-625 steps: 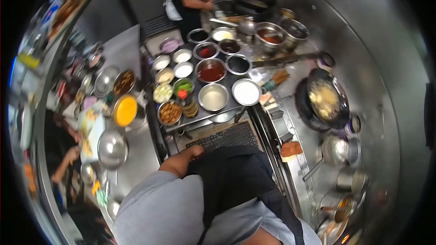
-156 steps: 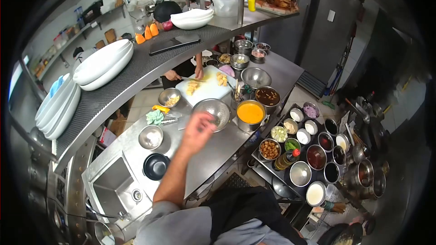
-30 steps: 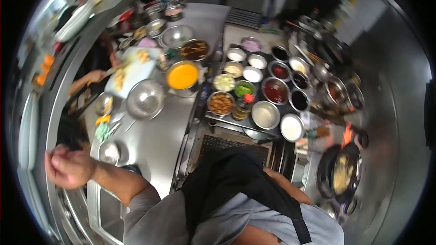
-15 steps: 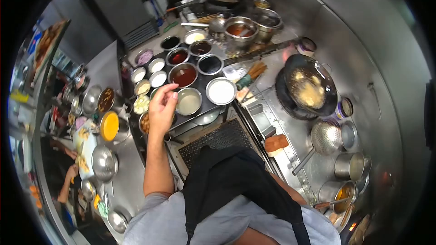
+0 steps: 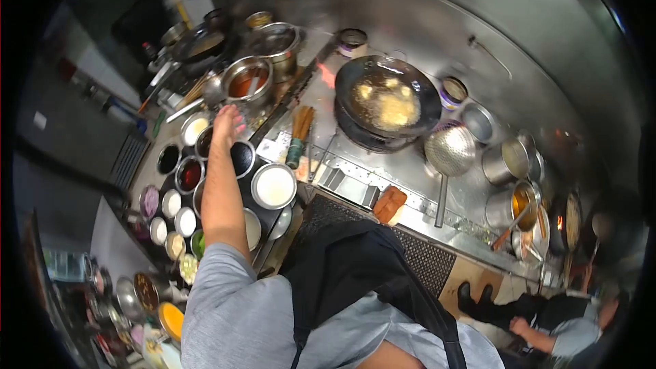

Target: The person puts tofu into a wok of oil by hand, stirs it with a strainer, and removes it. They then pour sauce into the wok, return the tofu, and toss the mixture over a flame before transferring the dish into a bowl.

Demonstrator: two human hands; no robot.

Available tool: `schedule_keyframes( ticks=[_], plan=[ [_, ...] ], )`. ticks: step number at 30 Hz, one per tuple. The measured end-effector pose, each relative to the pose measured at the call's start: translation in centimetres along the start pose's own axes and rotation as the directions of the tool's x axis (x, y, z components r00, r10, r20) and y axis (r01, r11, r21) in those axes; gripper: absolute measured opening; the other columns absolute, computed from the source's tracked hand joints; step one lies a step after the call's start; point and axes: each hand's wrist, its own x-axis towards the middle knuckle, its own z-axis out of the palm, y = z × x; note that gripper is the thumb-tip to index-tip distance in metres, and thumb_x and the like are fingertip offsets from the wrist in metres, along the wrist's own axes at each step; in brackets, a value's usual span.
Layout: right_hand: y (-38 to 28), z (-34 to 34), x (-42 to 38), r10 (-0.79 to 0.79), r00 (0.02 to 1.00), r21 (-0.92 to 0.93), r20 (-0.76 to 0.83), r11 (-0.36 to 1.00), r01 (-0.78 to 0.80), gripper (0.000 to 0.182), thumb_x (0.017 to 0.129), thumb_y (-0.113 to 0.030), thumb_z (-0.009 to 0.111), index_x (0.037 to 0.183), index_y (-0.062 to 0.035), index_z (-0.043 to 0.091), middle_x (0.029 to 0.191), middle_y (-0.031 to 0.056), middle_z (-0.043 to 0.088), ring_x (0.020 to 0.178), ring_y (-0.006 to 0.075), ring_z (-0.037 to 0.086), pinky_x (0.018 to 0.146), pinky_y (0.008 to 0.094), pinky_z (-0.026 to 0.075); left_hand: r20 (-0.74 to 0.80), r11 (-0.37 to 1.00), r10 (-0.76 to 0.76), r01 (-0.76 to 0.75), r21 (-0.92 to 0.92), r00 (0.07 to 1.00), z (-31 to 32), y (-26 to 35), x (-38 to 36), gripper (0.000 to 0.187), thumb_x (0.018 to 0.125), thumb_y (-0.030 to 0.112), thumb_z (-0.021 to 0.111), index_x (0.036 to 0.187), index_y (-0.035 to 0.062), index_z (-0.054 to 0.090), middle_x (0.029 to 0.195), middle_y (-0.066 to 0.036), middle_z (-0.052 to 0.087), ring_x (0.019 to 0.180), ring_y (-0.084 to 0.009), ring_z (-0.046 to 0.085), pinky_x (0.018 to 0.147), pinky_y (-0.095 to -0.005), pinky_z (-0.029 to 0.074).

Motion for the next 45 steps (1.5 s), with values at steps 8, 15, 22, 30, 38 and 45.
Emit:
schedule_keyframes(
  ticks=[8, 15, 22, 30, 38, 45],
  plan=[
    [-0.5, 8.0, -4.6, 0.145, 0.983, 0.213, -0.116, 0.97, -0.118, 0.045, 0.087, -0.027, 0.054, 0.118, 0.0044, 0.059, 0.115, 0.019, 0.064, 0.105, 0.0311, 0.063, 0.09, 0.035, 0.049, 0.418, 0.92, -0.343, 0.391, -0.031, 0.841, 5.2, 3.0, 9.6, 0.026, 0.097, 0.024, 0.048, 0.111, 0.0029, 0.055, 0.084, -0.008, 0.066, 0.068, -0.016, 0.063, 0.056, -0.0289, 0.051],
    [-2.1, 11.5, -5.0, 0.162, 0.975, 0.283, -0.152, 0.952, -0.114, 0.046, 0.086, -0.029, 0.055, 0.118, 0.0038, 0.06, 0.115, 0.0184, 0.065, 0.104, 0.0308, 0.063, 0.089, 0.0349, 0.049, 0.29, 0.994, -0.062, 0.034, 0.1, 0.955, 11.2, -0.3, 7.0, 0.022, 0.089, 0.005, 0.036, 0.105, 0.0136, 0.048, 0.068, 0.0, 0.048, 0.044, -0.0085, 0.038, 0.036, -0.0259, 0.03],
    [-1.8, 12.6, -4.5, 0.142, 0.977, 0.266, -0.16, 0.959, -0.096, 0.047, 0.084, -0.03, 0.057, 0.117, 0.0033, 0.061, 0.114, 0.0178, 0.066, 0.103, 0.0304, 0.064, 0.088, 0.0347, 0.049, 0.444, 0.765, 0.106, -0.358, 0.535, 0.89, 15.0, -5.0, -0.3, 0.041, 0.089, 0.007, 0.046, 0.129, 0.0066, 0.05, 0.083, -0.009, 0.06, 0.062, -0.0187, 0.057, 0.051, -0.034, 0.047],
    [0.7, 14.0, -1.7, 0.117, 0.975, 0.427, -0.19, 0.904, -0.025, 0.042, 0.082, -0.033, 0.059, 0.111, -0.0035, 0.067, 0.109, 0.0169, 0.068, 0.103, 0.0281, 0.065, 0.087, 0.0346, 0.05, 0.532, 0.646, -0.164, -0.317, 0.695, 0.831, 17.9, -8.0, 1.3, 0.052, 0.085, 0.006, 0.051, 0.136, 0.0057, 0.045, 0.085, -0.01, 0.062, 0.062, -0.0217, 0.058, 0.049, -0.0355, 0.046],
    [0.2, 15.2, -3.9, 0.143, 0.967, 0.389, -0.213, 0.92, -0.05, 0.042, 0.08, -0.033, 0.06, 0.109, -0.0029, 0.067, 0.111, 0.0158, 0.068, 0.105, 0.0263, 0.064, 0.087, 0.0356, 0.048, 0.605, 0.749, -0.581, 0.066, 0.66, 0.545, 17.5, -4.7, -0.9, 0.057, 0.09, 0.005, 0.049, 0.143, 0.0093, 0.03, 0.073, 0.001, 0.051, 0.049, -0.0064, 0.039, 0.039, -0.0223, 0.028],
    [1.0, 15.4, -3.3, 0.115, 0.978, 0.343, -0.174, 0.938, -0.049, 0.042, 0.08, -0.034, 0.06, 0.109, -0.0029, 0.067, 0.111, 0.0156, 0.068, 0.105, 0.0262, 0.064, 0.087, 0.0356, 0.048, 0.654, 0.81, -0.576, 0.235, 0.537, 0.491, 18.2, -8.1, -3.6, 0.038, 0.09, 0.003, 0.049, 0.127, 0.0127, 0.044, 0.076, 0.001, 0.052, 0.049, -0.0042, 0.038, 0.038, -0.0196, 0.027]
  ],
)
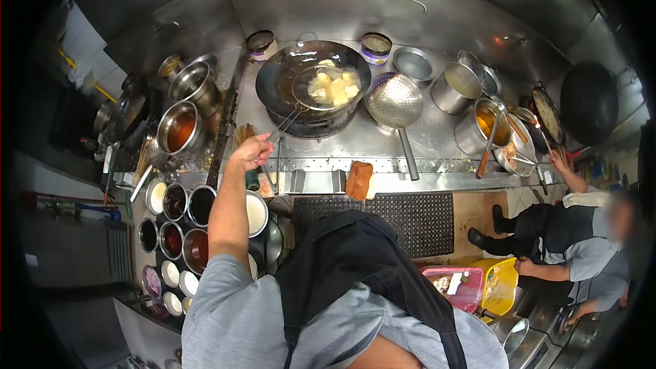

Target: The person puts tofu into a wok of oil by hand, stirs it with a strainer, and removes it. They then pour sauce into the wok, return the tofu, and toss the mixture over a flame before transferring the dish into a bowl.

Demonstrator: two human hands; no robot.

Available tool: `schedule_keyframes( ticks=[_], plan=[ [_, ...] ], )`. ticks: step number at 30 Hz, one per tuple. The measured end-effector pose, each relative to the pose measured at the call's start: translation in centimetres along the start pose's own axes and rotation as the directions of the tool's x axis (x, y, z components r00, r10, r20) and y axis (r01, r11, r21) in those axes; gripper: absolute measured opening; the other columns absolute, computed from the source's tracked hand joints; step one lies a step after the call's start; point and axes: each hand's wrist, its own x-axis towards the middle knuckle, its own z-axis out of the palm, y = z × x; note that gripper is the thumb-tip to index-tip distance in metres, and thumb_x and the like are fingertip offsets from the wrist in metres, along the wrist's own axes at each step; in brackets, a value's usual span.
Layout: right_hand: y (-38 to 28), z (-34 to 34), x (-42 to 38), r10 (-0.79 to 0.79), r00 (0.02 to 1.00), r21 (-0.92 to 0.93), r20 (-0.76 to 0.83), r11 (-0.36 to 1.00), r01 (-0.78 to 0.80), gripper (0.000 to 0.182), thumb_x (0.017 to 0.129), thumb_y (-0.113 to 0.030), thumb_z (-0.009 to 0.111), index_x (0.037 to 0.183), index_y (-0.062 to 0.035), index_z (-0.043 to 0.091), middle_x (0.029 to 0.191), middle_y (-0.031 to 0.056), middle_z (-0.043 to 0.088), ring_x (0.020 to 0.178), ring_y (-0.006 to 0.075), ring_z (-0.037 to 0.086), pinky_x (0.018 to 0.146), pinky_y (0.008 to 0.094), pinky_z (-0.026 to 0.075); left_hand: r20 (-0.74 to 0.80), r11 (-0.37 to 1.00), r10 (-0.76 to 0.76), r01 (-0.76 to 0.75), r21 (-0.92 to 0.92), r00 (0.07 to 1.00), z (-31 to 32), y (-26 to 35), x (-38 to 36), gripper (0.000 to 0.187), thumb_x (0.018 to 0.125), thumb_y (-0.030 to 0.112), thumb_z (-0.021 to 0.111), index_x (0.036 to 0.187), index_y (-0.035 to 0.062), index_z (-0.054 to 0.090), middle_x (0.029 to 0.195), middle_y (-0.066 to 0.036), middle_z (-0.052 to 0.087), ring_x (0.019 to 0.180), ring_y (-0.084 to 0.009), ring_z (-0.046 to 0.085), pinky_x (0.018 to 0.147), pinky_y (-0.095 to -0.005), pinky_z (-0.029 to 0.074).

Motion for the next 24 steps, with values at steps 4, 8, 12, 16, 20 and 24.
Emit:
schedule_keyframes(
  ticks=[4, 8, 12, 16, 20, 24],
  plan=[
    [0.1, -0.2, -0.1, -0.018, 1.0, -0.012, 0.023, 1.0, 0.018, 0.043, 0.08, -0.034, 0.06, 0.109, -0.0029, 0.067, 0.111, 0.0155, 0.068, 0.105, 0.0261, 0.064, 0.088, 0.0356, 0.048, 0.006, 0.996, 0.047, -0.046, -0.082, 0.999, 1.4, -0.8, -2.9, 0.036, 0.091, 0.004, 0.049, 0.126, 0.0103, 0.045, 0.075, 0.001, 0.052, 0.048, -0.0037, 0.037, 0.037, -0.0188, 0.027],
    [0.1, -0.2, 0.1, -0.049, 0.998, -0.022, 0.038, 0.999, 0.05, 0.043, 0.08, -0.035, 0.061, 0.108, -0.0029, 0.067, 0.111, 0.0154, 0.068, 0.105, 0.026, 0.064, 0.088, 0.0356, 0.048, 0.004, 0.988, 0.101, -0.1, -0.117, 0.995, 1.3, -1.6, -5.7, 0.039, 0.091, 0.003, 0.047, 0.13, 0.0071, 0.043, 0.073, 0.001, 0.051, 0.047, -0.004, 0.037, 0.036, -0.0189, 0.027],
    [-3.8, -1.5, -1.0, 0.077, 0.994, -0.008, 0.08, 0.997, -0.077, 0.045, 0.081, -0.038, 0.061, 0.109, -0.0035, 0.067, 0.111, 0.0156, 0.067, 0.105, 0.026, 0.064, 0.088, 0.0353, 0.048, -0.141, 0.984, 0.163, -0.171, -0.042, 0.976, 1.7, -1.6, -7.6, 0.037, 0.091, 0.004, 0.045, 0.128, 0.0073, 0.048, 0.07, 0.002, 0.049, 0.045, -0.0041, 0.035, 0.035, -0.0197, 0.026],
    [-6.0, -2.5, -1.5, 0.149, 0.972, -0.03, 0.183, 0.989, -0.146, 0.048, 0.082, -0.04, 0.061, 0.113, -0.003, 0.066, 0.114, 0.0159, 0.066, 0.107, 0.0265, 0.063, 0.089, 0.0344, 0.047, -0.332, 0.948, 0.288, -0.218, 0.233, 0.898, 1.0, -1.6, -7.3, 0.047, 0.089, 0.005, 0.05, 0.136, 0.0044, 0.045, 0.07, 0.001, 0.052, 0.049, -0.0071, 0.041, 0.042, -0.023, 0.036],
    [-7.0, -2.9, -3.0, 0.189, 0.98, 0.056, 0.066, 0.98, -0.193, 0.049, 0.081, -0.04, 0.062, 0.115, -0.0053, 0.065, 0.116, 0.0142, 0.066, 0.107, 0.0261, 0.063, 0.089, 0.0353, 0.048, -0.317, 0.655, 0.619, -0.249, 0.713, 0.719, 0.0, -2.6, -4.6, 0.04, 0.088, 0.005, 0.048, 0.128, 0.0023, 0.053, 0.089, -0.011, 0.065, 0.074, -0.0224, 0.063, 0.066, -0.0325, 0.051],
    [-3.9, -0.9, -1.5, 0.122, 0.988, 0.013, 0.092, 0.992, -0.124, 0.049, 0.081, -0.04, 0.062, 0.116, -0.0063, 0.065, 0.116, 0.0149, 0.066, 0.107, 0.0266, 0.063, 0.089, 0.0354, 0.048, -0.305, 0.475, 0.765, -0.178, 0.862, 0.568, -0.1, -3.3, -1.9, 0.039, 0.087, 0.006, 0.051, 0.126, 0.0038, 0.056, 0.113, -0.022, 0.063, 0.106, -0.0357, 0.06, 0.091, -0.0396, 0.046]
  ],
)
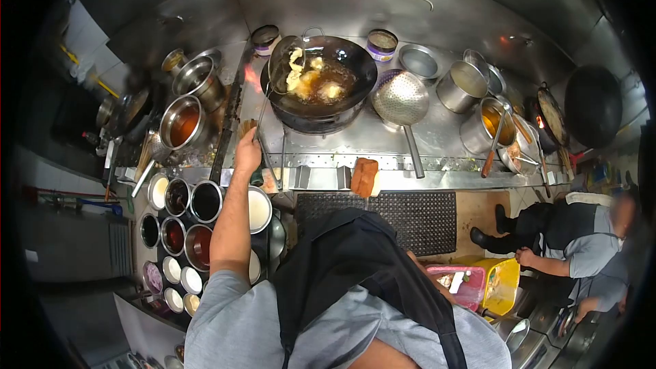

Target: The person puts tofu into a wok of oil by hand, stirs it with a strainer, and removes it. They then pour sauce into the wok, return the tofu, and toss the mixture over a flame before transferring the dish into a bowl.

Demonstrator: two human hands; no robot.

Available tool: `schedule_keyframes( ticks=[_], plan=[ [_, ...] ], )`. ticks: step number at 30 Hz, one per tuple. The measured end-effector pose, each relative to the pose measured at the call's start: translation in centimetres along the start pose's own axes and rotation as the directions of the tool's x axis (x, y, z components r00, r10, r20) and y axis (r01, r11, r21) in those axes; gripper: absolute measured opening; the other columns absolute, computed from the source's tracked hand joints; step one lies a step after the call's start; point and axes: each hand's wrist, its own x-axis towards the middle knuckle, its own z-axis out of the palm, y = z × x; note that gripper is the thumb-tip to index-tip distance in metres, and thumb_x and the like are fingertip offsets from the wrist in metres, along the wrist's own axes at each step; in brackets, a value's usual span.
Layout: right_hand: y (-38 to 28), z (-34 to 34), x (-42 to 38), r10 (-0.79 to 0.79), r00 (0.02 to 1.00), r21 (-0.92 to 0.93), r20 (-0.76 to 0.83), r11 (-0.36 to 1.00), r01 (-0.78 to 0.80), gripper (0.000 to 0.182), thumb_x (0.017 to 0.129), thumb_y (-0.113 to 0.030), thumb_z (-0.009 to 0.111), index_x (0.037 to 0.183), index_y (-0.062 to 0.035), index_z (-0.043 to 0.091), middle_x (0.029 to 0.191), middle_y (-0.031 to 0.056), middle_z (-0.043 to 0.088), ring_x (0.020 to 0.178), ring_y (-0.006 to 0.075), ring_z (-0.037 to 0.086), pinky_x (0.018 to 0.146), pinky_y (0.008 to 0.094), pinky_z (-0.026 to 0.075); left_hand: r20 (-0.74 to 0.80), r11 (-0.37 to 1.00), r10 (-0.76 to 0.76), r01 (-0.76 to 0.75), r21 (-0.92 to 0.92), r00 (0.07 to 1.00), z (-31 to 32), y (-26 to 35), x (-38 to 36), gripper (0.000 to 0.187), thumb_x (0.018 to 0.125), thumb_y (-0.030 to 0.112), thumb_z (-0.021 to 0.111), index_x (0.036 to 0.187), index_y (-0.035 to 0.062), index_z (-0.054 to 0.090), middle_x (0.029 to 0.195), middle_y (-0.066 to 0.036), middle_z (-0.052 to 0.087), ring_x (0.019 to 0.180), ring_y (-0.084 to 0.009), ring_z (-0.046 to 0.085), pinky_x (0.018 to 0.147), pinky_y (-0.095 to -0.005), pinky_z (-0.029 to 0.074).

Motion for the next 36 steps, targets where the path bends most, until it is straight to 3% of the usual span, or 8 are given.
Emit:
schedule_keyframes(
  ticks=[3, 4, 6, 13, 20, 29, 34, 36],
  plan=[
    [4.2, 1.9, 3.5, -0.182, 0.982, -0.162, 0.051, 0.969, 0.188, 0.049, 0.081, -0.039, 0.063, 0.116, -0.0063, 0.065, 0.114, 0.0164, 0.066, 0.106, 0.0271, 0.063, 0.089, 0.0349, 0.049, -0.009, 1.0, -0.009, 0.009, 0.019, 1.0, 0.9, 0.6, 0.3, 0.04, 0.087, 0.007, 0.052, 0.126, 0.0065, 0.056, 0.113, -0.024, 0.062, 0.106, -0.0389, 0.059, 0.09, -0.0423, 0.047],
    [3.7, 1.7, 2.7, -0.179, 0.983, -0.16, 0.047, 0.97, 0.184, 0.049, 0.081, -0.039, 0.063, 0.116, -0.0063, 0.065, 0.114, 0.0164, 0.066, 0.106, 0.0271, 0.063, 0.089, 0.0349, 0.049, -0.011, 0.999, -0.02, 0.021, 0.044, 1.0, 0.9, 1.2, 0.1, 0.041, 0.086, 0.007, 0.053, 0.127, 0.0073, 0.057, 0.111, -0.024, 0.063, 0.104, -0.0394, 0.06, 0.089, -0.043, 0.047],
    [1.7, 1.3, -0.1, -0.026, 0.999, 0.143, -0.021, 0.989, 0.028, 0.048, 0.081, -0.039, 0.061, 0.115, -0.0053, 0.066, 0.113, 0.0179, 0.066, 0.105, 0.0273, 0.064, 0.088, 0.0349, 0.049, 0.032, 0.996, -0.055, 0.052, 0.071, 0.998, -0.1, 3.9, -0.6, 0.04, 0.087, 0.007, 0.052, 0.127, 0.0043, 0.056, 0.113, -0.024, 0.062, 0.107, -0.0381, 0.06, 0.091, -0.0407, 0.046],
    [0.0, 0.7, -2.6, 0.029, 1.0, 0.064, -0.012, 0.998, -0.028, 0.051, 0.084, -0.04, 0.059, 0.116, -0.0002, 0.063, 0.115, 0.0191, 0.065, 0.108, 0.0292, 0.063, 0.091, 0.0343, 0.048, 0.007, 0.994, 0.099, -0.099, -0.041, 0.995, -0.7, 4.2, -2.3, 0.043, 0.085, 0.002, 0.054, 0.127, 0.0076, 0.056, 0.113, -0.024, 0.062, 0.105, -0.0394, 0.059, 0.09, -0.042, 0.047],
    [-1.7, -0.1, -3.3, 0.002, 1.0, 0.035, 0.009, 0.999, -0.002, 0.052, 0.086, -0.04, 0.058, 0.118, -0.0001, 0.062, 0.118, 0.0192, 0.064, 0.112, 0.03, 0.061, 0.092, 0.0346, 0.047, -0.025, 0.995, 0.094, -0.095, -0.033, 0.995, -3.0, 7.0, -4.2, 0.044, 0.085, 0.002, 0.053, 0.128, 0.0057, 0.054, 0.115, -0.024, 0.061, 0.106, -0.0384, 0.059, 0.091, -0.0409, 0.047],
    [-4.4, -1.3, -5.3, 0.097, 0.995, 0.076, 0.028, 0.992, -0.099, 0.054, 0.088, -0.04, 0.056, 0.122, 0.0019, 0.059, 0.124, 0.0191, 0.061, 0.119, 0.0287, 0.056, 0.098, 0.0343, 0.043, 0.095, 0.988, 0.142, -0.135, -0.079, 0.985, -2.5, 8.8, -9.5, 0.047, 0.084, -0.003, 0.052, 0.129, 0.0069, 0.054, 0.116, -0.024, 0.06, 0.107, -0.039, 0.058, 0.093, -0.0404, 0.046],
    [-1.4, 0.0, -2.6, 0.046, 0.999, 0.073, 0.019, 0.996, -0.048, 0.055, 0.087, -0.042, 0.055, 0.122, 0.0005, 0.059, 0.124, 0.0189, 0.06, 0.119, 0.0295, 0.056, 0.099, 0.0348, 0.042, 0.133, 0.983, 0.181, -0.18, -0.016, 0.974, -2.2, 8.1, -10.1, 0.05, 0.082, -0.005, 0.051, 0.129, 0.0111, 0.055, 0.102, -0.022, 0.062, 0.094, -0.0409, 0.06, 0.083, -0.0445, 0.05],
    [0.2, 0.5, -1.0, -0.074, 0.996, -0.101, 0.05, 0.992, 0.079, 0.056, 0.087, -0.044, 0.054, 0.122, -0.0007, 0.059, 0.123, 0.0193, 0.061, 0.117, 0.0314, 0.057, 0.098, 0.0356, 0.043, 0.158, 0.958, 0.223, -0.246, 0.148, 0.962, -2.3, 7.4, -9.7, 0.05, 0.081, -0.004, 0.052, 0.127, 0.0132, 0.056, 0.091, -0.019, 0.06, 0.083, -0.0397, 0.061, 0.074, -0.0466, 0.051]
  ],
)
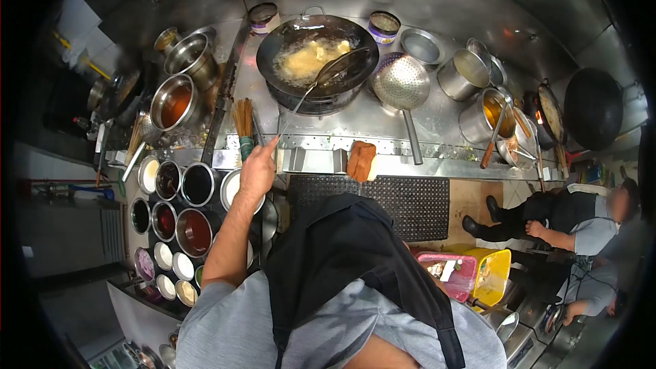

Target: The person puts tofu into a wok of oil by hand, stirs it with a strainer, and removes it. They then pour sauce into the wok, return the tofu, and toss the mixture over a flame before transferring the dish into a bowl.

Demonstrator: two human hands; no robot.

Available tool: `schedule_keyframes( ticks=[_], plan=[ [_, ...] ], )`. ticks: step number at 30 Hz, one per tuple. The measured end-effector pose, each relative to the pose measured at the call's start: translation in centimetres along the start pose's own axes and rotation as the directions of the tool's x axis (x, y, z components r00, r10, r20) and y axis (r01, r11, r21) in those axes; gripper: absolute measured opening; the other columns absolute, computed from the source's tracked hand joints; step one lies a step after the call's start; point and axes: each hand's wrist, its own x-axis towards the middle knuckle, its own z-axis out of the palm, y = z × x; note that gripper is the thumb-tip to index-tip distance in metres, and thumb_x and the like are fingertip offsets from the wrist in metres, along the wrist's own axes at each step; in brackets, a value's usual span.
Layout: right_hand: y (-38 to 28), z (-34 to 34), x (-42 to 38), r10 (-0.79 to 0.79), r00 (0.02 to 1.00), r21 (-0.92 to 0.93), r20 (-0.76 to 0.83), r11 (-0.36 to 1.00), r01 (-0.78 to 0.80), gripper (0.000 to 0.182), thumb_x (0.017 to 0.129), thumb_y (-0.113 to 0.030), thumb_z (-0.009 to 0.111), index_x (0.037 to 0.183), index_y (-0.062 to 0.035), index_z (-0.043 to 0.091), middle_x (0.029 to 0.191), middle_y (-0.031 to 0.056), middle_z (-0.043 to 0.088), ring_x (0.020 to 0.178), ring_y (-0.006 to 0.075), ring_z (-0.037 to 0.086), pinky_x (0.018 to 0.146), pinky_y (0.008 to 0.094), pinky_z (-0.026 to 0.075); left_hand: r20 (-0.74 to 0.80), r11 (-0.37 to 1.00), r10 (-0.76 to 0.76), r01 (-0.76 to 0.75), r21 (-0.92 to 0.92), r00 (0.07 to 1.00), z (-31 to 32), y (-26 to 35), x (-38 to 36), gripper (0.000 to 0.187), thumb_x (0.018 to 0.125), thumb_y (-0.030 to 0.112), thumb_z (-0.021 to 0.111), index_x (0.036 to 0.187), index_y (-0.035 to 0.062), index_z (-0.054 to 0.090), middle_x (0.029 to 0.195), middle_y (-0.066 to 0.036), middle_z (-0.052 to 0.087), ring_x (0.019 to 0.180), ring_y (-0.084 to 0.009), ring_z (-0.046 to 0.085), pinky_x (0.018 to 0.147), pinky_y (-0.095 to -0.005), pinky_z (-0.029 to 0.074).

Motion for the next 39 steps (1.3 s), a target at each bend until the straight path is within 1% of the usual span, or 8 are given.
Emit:
schedule_keyframes(
  ticks=[9, 14, 22, 25, 29, 31, 32, 39],
  plan=[
    [4.5, 1.4, 2.9, -0.07, 0.998, -0.039, -0.004, 0.997, 0.069, 0.057, 0.087, -0.045, 0.052, 0.12, -0.0001, 0.06, 0.122, 0.0203, 0.061, 0.115, 0.0329, 0.057, 0.097, 0.0364, 0.043, -0.027, 0.976, -0.086, 0.09, 0.199, 0.996, -1.2, -3.1, 0.6, 0.048, 0.081, 0.0, 0.054, 0.126, 0.0149, 0.057, 0.092, -0.016, 0.06, 0.081, -0.0369, 0.062, 0.073, -0.045, 0.051],
    [0.9, -0.2, -0.1, 0.029, 0.999, 0.057, -0.037, 0.998, -0.026, 0.058, 0.086, -0.046, 0.054, 0.118, 0.0004, 0.061, 0.12, 0.0214, 0.061, 0.114, 0.0334, 0.058, 0.096, 0.0373, 0.043, -0.164, 0.977, -0.162, 0.134, -0.168, 0.973, -0.8, -5.1, 1.7, 0.052, 0.084, -0.001, 0.051, 0.134, 0.0113, 0.05, 0.111, -0.025, 0.062, 0.101, -0.0401, 0.06, 0.084, -0.0427, 0.049],
    [-3.6, -3.7, -2.4, 0.048, 0.999, 0.139, 0.014, 0.989, -0.05, 0.054, 0.085, -0.046, 0.055, 0.117, -0.003, 0.062, 0.119, 0.0197, 0.063, 0.113, 0.0327, 0.058, 0.095, 0.038, 0.043, -0.266, 0.954, -0.286, 0.247, -0.171, 0.92, 1.2, -8.4, 8.3, 0.045, 0.087, 0.007, 0.049, 0.131, 0.0075, 0.051, 0.114, -0.025, 0.061, 0.105, -0.0413, 0.058, 0.091, -0.0434, 0.046],
    [-5.2, -4.5, -3.4, 0.02, 0.99, 0.005, -0.143, 1.0, -0.02, 0.047, 0.085, -0.044, 0.055, 0.113, -0.0063, 0.065, 0.115, 0.0175, 0.065, 0.111, 0.0309, 0.06, 0.092, 0.0377, 0.045, -0.214, 0.922, -0.378, 0.345, -0.175, 0.901, 1.2, -7.1, 9.9, 0.044, 0.085, 0.006, 0.048, 0.129, 0.0046, 0.053, 0.115, -0.025, 0.061, 0.108, -0.0416, 0.057, 0.095, -0.041, 0.044],
    [-0.8, -1.9, -0.6, 0.055, 0.994, 0.14, -0.098, 0.989, -0.041, 0.048, 0.086, -0.044, 0.054, 0.115, -0.0061, 0.064, 0.117, 0.0177, 0.064, 0.112, 0.0302, 0.06, 0.093, 0.0366, 0.045, -0.345, 0.991, -0.13, 0.119, -0.054, 0.929, 6.5, -13.1, 11.7, 0.049, 0.084, 0.005, 0.049, 0.133, 0.0049, 0.051, 0.102, -0.019, 0.067, 0.087, -0.0326, 0.066, 0.073, -0.0396, 0.051],
    [2.1, 0.1, 1.1, 0.065, 0.993, 0.181, -0.097, 0.982, -0.047, 0.049, 0.086, -0.044, 0.053, 0.116, -0.006, 0.064, 0.119, 0.0178, 0.063, 0.113, 0.0298, 0.059, 0.093, 0.0361, 0.045, 0.269, 0.562, -0.561, 0.598, -0.571, 0.783, 3.0, -8.5, 11.1, 0.052, 0.086, 0.005, 0.049, 0.138, 0.0089, 0.047, 0.08, -0.008, 0.062, 0.058, -0.0179, 0.055, 0.047, -0.0325, 0.042],
    [3.8, 1.0, 2.1, 0.061, 0.994, 0.18, -0.094, 0.983, -0.043, 0.049, 0.087, -0.044, 0.053, 0.117, -0.006, 0.063, 0.119, 0.0179, 0.063, 0.113, 0.0296, 0.059, 0.093, 0.0358, 0.046, 0.34, 0.436, -0.55, 0.61, -0.661, 0.762, 2.2, -7.0, 10.7, 0.058, 0.088, 0.004, 0.047, 0.144, 0.0108, 0.038, 0.071, 0.001, 0.048, 0.048, -0.0063, 0.036, 0.039, -0.0236, 0.027],
    [6.5, 2.7, 3.3, -0.036, 0.995, 0.061, -0.091, 0.997, 0.042, 0.05, 0.087, -0.044, 0.054, 0.117, -0.0047, 0.063, 0.118, 0.0181, 0.064, 0.111, 0.0294, 0.06, 0.092, 0.0355, 0.046, 0.521, 0.263, -0.437, 0.658, -0.706, 0.733, 0.1, -6.7, 10.9, 0.067, 0.088, 0.002, 0.044, 0.15, 0.0092, 0.02, 0.073, 0.0, 0.049, 0.048, -0.007, 0.036, 0.038, -0.0235, 0.027]
  ],
)
